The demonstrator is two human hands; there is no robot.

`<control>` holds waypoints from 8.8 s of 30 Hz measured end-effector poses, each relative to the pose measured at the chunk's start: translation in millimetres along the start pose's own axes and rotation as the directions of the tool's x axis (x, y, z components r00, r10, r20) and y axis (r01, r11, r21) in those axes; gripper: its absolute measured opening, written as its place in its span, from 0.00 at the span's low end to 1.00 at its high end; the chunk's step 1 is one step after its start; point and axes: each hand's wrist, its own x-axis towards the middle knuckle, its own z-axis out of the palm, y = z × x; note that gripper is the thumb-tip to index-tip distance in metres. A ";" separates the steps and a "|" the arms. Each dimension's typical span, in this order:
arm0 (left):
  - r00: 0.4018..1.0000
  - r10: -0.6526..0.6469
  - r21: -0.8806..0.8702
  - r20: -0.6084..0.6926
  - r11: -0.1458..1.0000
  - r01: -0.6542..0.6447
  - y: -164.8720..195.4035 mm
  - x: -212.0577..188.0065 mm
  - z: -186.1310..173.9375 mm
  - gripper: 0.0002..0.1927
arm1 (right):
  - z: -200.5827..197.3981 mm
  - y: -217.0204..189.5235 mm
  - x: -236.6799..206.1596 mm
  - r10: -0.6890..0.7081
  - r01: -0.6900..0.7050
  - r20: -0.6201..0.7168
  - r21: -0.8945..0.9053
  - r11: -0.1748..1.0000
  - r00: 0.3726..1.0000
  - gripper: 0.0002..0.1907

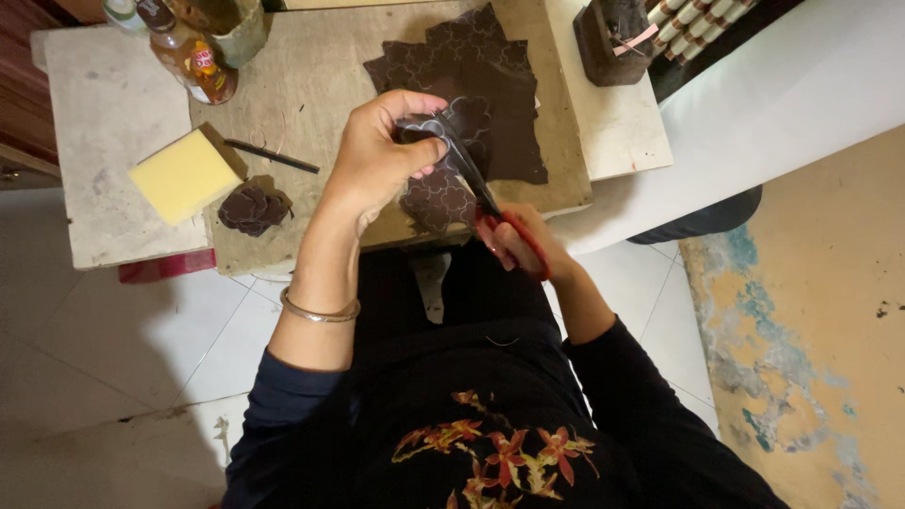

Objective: The person uses red-handled scissors to cut flower-shaped pieces from a dark brown patterned fabric. They hold the fabric with the left hand and cut along the outlines with the right hand, placing finished pieces on the table.

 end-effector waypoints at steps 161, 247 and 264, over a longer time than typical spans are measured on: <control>0.947 -0.071 -0.265 -0.312 0.964 -0.015 -49.8 -56.4 29.9 0.08 | 31.6 -1.3 1.6 -0.085 0.095 -0.287 0.019 0.995 0.954 0.26; 0.888 -0.291 0.934 -0.357 -0.099 0.343 -145.2 26.2 -10.7 0.26 | -2.1 108.1 124.7 0.015 -0.140 -0.755 -0.102 0.985 0.656 0.13; 0.874 -0.327 0.933 -0.359 -0.088 0.349 -146.0 24.0 -9.0 0.33 | -9.8 93.4 127.2 0.262 0.007 -0.619 0.397 0.918 0.741 0.10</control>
